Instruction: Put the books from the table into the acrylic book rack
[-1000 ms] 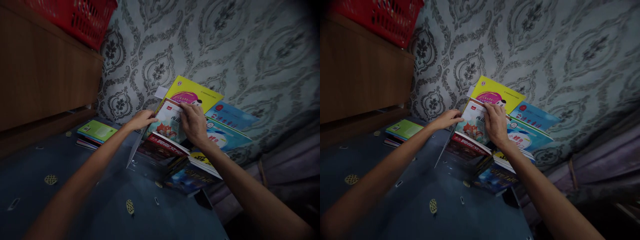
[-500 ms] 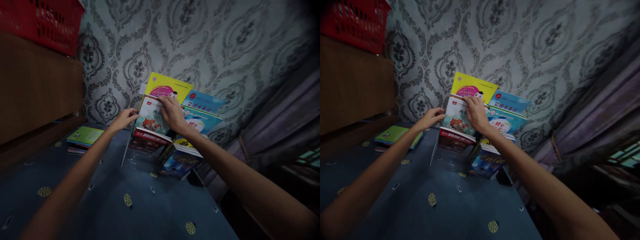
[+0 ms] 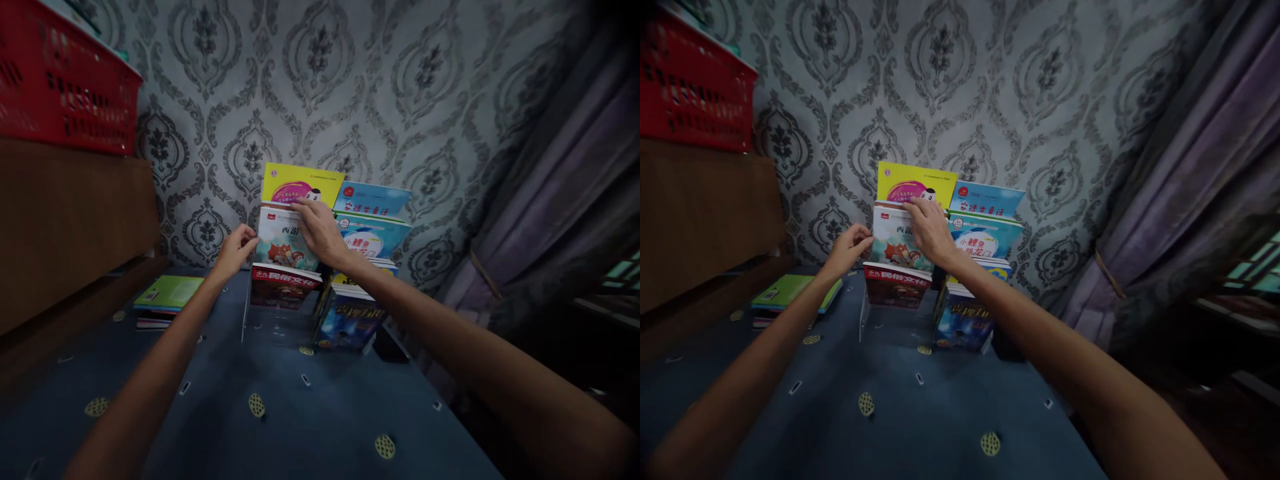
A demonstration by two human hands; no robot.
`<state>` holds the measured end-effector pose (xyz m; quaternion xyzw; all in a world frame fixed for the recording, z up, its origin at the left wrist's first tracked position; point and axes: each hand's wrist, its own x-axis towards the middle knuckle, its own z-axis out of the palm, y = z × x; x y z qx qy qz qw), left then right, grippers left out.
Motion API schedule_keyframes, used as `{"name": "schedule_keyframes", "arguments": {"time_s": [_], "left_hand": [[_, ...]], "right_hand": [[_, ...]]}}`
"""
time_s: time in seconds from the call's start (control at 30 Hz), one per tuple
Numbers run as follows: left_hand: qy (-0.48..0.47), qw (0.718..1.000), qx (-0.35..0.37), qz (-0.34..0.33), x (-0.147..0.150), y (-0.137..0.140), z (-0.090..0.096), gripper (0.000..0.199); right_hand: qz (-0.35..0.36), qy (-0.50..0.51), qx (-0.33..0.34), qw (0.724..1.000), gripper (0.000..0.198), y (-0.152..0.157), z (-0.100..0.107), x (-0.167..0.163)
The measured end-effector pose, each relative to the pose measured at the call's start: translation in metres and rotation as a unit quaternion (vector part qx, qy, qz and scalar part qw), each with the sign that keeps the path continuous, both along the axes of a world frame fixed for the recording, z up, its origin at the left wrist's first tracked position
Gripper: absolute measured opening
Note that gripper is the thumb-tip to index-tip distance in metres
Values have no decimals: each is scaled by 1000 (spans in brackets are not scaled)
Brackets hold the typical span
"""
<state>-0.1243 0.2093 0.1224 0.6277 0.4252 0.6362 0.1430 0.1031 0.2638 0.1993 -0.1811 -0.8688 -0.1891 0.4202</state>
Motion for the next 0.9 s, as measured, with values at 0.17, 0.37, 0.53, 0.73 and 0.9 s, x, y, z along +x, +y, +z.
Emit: {"name": "schedule_keyframes", "arguments": {"time_s": [0.17,0.37,0.53,0.73,0.9], "left_hand": [[-41,999,-18,7,4,-26,-18,27],[-56,997,-34,50,9,-58,-57,38],[27,997,-15,77,22,-61,-59,29],[81,992,-22,92,22,-47,-48,32],[70,992,-27,101,19,-32,-47,35]], "right_hand": [[27,68,-7,997,40,-39,-11,24],[31,162,-83,983,23,-101,-85,52],[39,176,-170,969,17,-101,-138,45],[38,196,-211,957,22,-84,-145,36],[11,212,-232,949,23,-71,-153,30]]}}
